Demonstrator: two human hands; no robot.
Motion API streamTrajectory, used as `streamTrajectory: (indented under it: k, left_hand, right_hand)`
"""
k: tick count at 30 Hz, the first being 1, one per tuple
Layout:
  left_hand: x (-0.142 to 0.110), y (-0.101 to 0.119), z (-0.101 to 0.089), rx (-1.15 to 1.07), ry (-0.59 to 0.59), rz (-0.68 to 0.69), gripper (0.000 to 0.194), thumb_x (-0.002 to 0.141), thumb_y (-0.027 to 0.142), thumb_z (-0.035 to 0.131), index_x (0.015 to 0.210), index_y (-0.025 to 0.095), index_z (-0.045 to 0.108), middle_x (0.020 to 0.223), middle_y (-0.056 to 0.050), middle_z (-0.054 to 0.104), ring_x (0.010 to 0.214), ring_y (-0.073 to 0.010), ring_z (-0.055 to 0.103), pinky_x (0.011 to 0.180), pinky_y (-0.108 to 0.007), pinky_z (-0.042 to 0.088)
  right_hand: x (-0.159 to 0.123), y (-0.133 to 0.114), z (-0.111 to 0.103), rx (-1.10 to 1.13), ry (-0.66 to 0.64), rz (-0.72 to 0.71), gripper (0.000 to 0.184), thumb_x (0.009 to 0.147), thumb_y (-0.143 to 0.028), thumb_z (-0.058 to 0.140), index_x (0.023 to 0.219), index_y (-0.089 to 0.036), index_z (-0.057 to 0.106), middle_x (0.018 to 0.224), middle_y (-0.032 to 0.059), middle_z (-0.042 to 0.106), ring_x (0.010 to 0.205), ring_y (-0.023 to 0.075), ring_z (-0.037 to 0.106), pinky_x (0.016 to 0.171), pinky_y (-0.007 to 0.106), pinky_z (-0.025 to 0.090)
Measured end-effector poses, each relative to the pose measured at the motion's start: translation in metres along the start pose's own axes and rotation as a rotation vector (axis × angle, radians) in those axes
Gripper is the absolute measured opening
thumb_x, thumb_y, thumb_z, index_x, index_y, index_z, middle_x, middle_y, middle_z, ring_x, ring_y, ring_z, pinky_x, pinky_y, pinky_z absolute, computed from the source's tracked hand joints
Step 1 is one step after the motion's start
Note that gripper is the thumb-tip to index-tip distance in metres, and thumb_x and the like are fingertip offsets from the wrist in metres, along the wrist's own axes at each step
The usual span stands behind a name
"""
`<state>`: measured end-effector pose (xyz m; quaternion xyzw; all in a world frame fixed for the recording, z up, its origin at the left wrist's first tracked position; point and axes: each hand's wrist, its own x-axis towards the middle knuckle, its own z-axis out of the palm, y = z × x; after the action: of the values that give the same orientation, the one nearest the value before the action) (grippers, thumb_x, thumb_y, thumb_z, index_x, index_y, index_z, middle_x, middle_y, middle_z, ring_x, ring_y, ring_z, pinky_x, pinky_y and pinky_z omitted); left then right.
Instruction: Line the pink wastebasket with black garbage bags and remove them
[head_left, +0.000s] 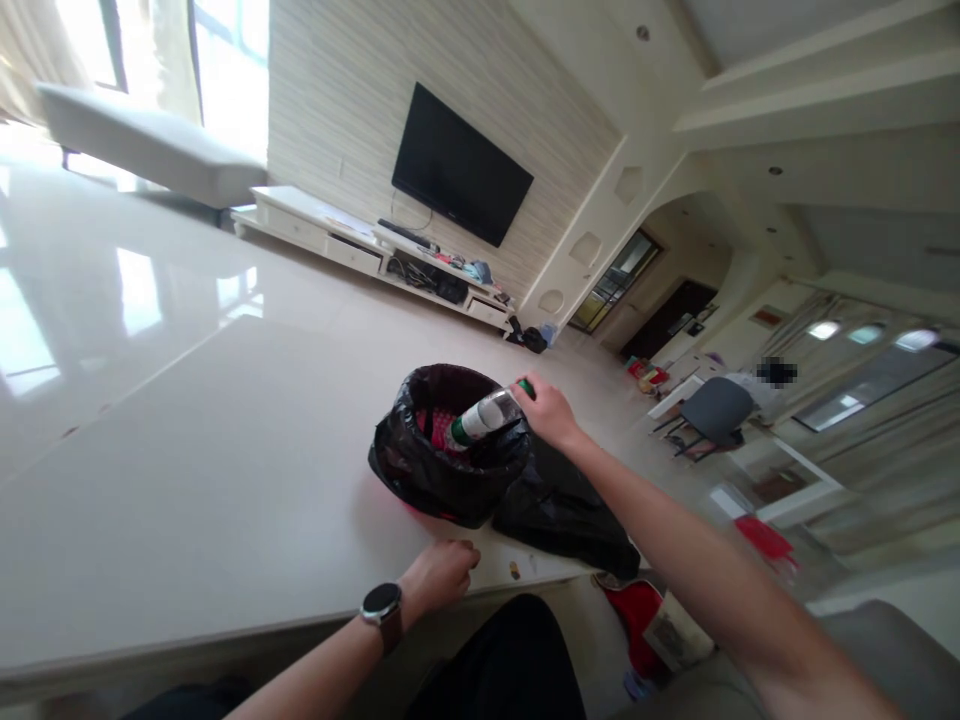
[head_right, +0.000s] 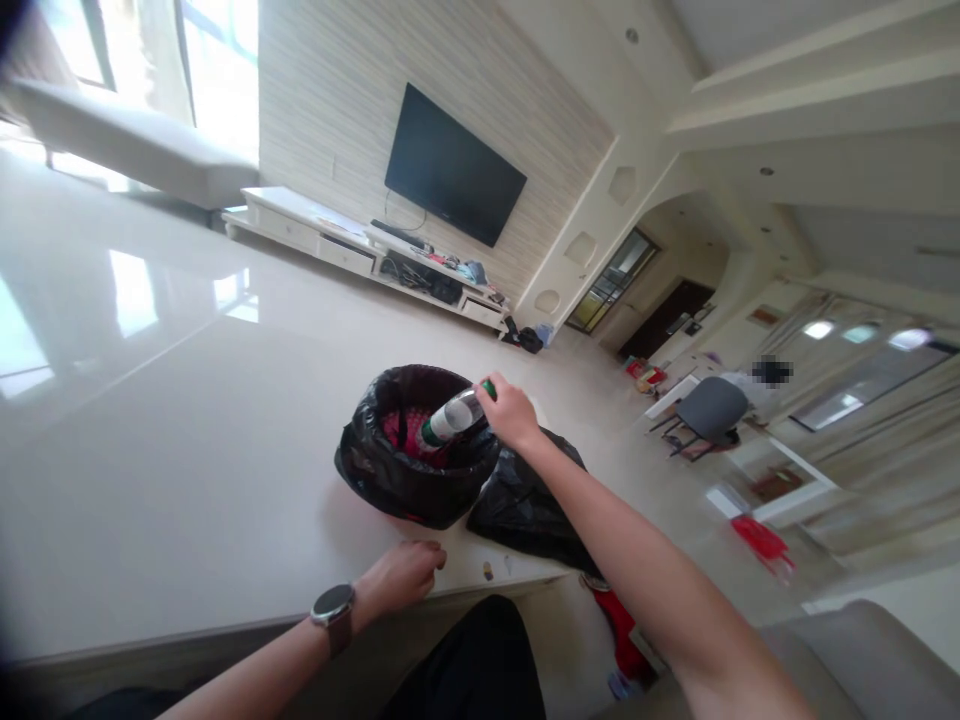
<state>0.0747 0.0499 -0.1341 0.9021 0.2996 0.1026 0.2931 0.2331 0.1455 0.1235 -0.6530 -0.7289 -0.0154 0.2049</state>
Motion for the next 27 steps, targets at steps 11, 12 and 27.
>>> streamTrajectory:
  k: [11,12,27]
  left_hand:
    - [0.004,-0.012,0.000,-0.039,0.062,0.019,0.031,0.090,0.012,0.051,0.103,0.019,0.078,0.110,-0.014,0.081,0.110,-0.0323,0.077,0.094,-0.039,0.057]
    - [0.004,-0.011,0.000,-0.039,0.060,0.019,0.031,0.089,0.012,0.051,0.104,0.019,0.078,0.111,-0.014,0.081,0.110,-0.0323,0.077,0.093,-0.039,0.057]
    - [0.002,-0.016,-0.001,-0.024,0.031,-0.015,0.034,0.088,0.011,0.050,0.106,0.019,0.078,0.114,-0.015,0.081,0.112,-0.0327,0.076,0.095,-0.040,0.057]
  right_hand:
    - [0.023,-0.010,0.094,-0.261,-0.346,0.208,0.033,0.106,-0.056,0.053,0.119,-0.029,0.066,0.114,0.0074,0.078,0.105,0.0277,0.071,0.086,0.037,0.049]
    - [0.023,-0.010,0.097,-0.257,-0.366,0.215,0.034,0.106,-0.056,0.053,0.120,-0.029,0.066,0.116,0.0077,0.078,0.105,0.0282,0.072,0.086,0.038,0.050]
    - [-0.166,0.051,0.021,-0.157,0.006,-0.676,0.024,0.104,-0.024,0.050,0.122,-0.019,0.065,0.111,0.0117,0.074,0.107,0.0251,0.067,0.096,0.039,0.050]
